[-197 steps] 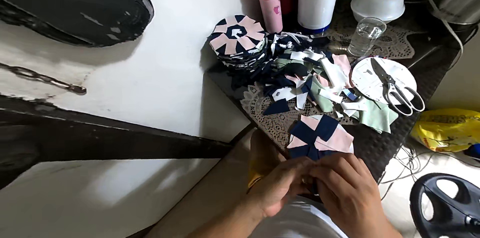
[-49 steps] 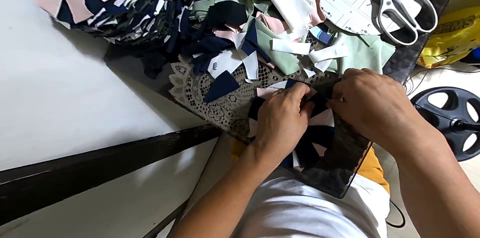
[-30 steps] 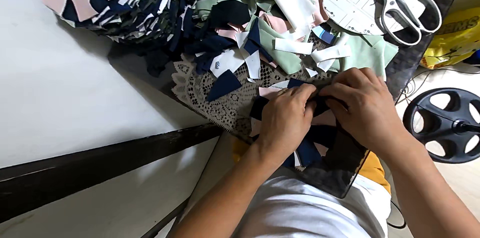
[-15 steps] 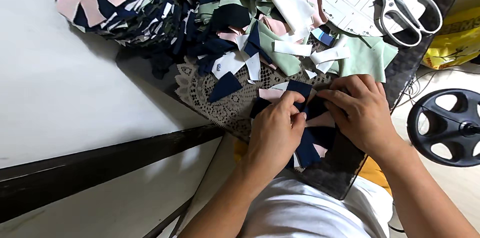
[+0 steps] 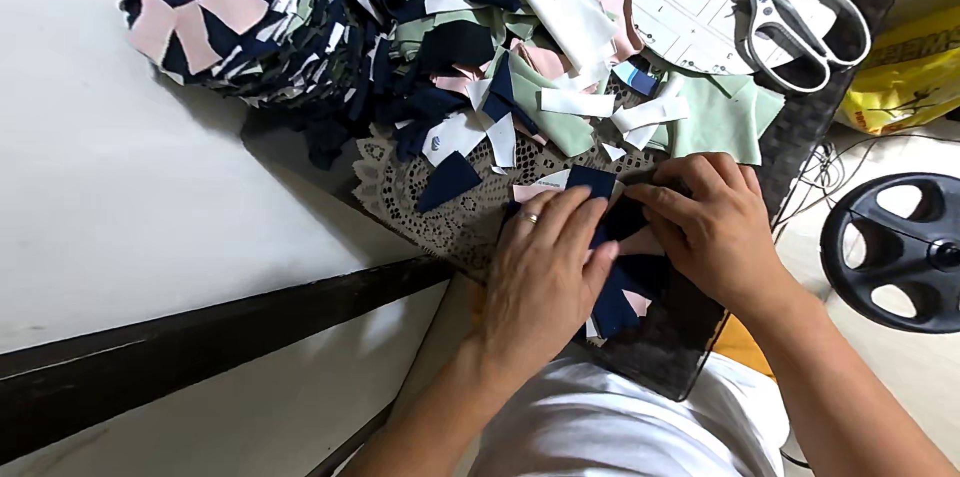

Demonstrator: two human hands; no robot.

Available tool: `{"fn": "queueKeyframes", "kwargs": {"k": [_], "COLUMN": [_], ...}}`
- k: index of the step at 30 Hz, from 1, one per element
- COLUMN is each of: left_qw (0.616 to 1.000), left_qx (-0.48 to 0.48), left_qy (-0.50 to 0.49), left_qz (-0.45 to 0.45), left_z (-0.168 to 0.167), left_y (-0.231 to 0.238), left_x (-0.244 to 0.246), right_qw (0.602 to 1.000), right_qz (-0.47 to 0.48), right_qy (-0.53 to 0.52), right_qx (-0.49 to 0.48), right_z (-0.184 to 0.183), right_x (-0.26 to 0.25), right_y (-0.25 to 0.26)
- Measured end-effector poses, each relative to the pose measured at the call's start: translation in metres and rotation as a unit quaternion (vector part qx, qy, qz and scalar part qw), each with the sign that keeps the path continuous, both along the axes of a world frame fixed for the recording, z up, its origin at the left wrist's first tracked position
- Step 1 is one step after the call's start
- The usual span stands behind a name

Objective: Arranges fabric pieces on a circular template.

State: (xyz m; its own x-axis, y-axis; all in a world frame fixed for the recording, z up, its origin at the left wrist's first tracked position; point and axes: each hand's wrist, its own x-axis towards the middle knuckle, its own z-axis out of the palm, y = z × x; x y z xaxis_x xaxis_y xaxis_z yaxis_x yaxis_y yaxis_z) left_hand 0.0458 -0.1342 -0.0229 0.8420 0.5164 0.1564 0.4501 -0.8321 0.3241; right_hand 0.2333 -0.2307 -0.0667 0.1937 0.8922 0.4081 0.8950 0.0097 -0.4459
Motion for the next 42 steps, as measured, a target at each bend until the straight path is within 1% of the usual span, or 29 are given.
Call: {"fn": "queueKeyframes", "kwargs": {"k": [2, 4, 5, 7, 9, 11, 13, 14, 15, 17, 20, 23, 31, 33, 35, 38, 40, 42], "left_qw": [0.997, 0.993, 0.991, 0.989, 0.989, 0.99, 0.991, 0.991, 0.99, 0.986, 0.978, 0.971, 0.97, 0.97, 0.975, 0.99, 0.992, 0.992], "left_qx": [0.004, 0.024, 0.035, 0.05, 0.048, 0.039, 0.022, 0.015, 0.009, 0.006, 0.015, 0.018, 0.008, -0.007, -0.06, -0.077, -0.073, -0.088], "left_qy": [0.03, 0.057, 0.071, 0.081, 0.081, 0.072, 0.063, 0.057, 0.052, 0.049, 0.063, 0.071, 0.072, 0.07, 0.04, -0.071, -0.093, -0.085], "left_qz": [-0.069, -0.102, -0.106, -0.11, -0.113, -0.117, -0.119, -0.124, -0.132, -0.156, -0.196, -0.227, -0.232, -0.232, -0.209, -0.09, -0.037, -0.026], "left_z": [-0.013, -0.028, -0.034, -0.04, -0.04, -0.039, -0.035, -0.032, -0.03, -0.027, -0.032, -0.032, -0.031, -0.03, -0.023, -0.007, 0.004, 0.011], "left_y": [-0.002, -0.006, -0.007, -0.007, -0.007, -0.006, -0.006, -0.005, -0.004, 0.0, 0.008, 0.013, 0.012, 0.012, 0.016, 0.036, 0.055, 0.07], "left_x": [-0.002, -0.004, -0.004, -0.005, -0.005, -0.005, -0.004, -0.003, -0.002, 0.002, 0.007, 0.007, 0.007, 0.007, 0.009, 0.028, 0.046, 0.067], "right_qw": [1.0, 1.0, 1.0, 0.993, 0.968, 0.923, 0.886, 0.879, 0.879, 0.893, 0.915, 0.917, 0.933, 0.935, 0.935, 0.934, 0.932, 0.93], "right_qz": [-0.003, -0.005, -0.003, -0.004, -0.031, -0.063, -0.094, -0.103, -0.11, -0.121, -0.123, -0.128, -0.131, -0.133, -0.132, -0.137, -0.142, -0.145], "right_qy": [0.001, 0.012, 0.031, 0.118, 0.243, 0.354, 0.409, 0.415, 0.41, 0.377, 0.325, 0.316, 0.272, 0.265, 0.267, 0.267, 0.268, 0.271], "right_qx": [-0.003, -0.005, -0.005, 0.009, 0.058, 0.137, 0.197, 0.212, 0.218, 0.212, 0.205, 0.207, 0.198, 0.193, 0.191, 0.195, 0.196, 0.199], "right_z": [-0.001, -0.001, 0.0, 0.003, 0.009, 0.008, 0.001, -0.002, -0.004, -0.006, -0.009, -0.011, -0.009, -0.009, -0.009, -0.01, -0.012, -0.012], "right_x": [0.0, 0.001, 0.001, 0.006, 0.013, 0.018, 0.019, 0.019, 0.017, 0.013, 0.011, 0.011, 0.012, 0.012, 0.012, 0.012, 0.011, 0.012], "right_y": [0.0, 0.001, 0.001, -0.003, -0.011, -0.019, -0.023, -0.023, -0.023, -0.02, -0.016, -0.016, -0.012, -0.012, -0.012, -0.011, -0.012, -0.012]}}
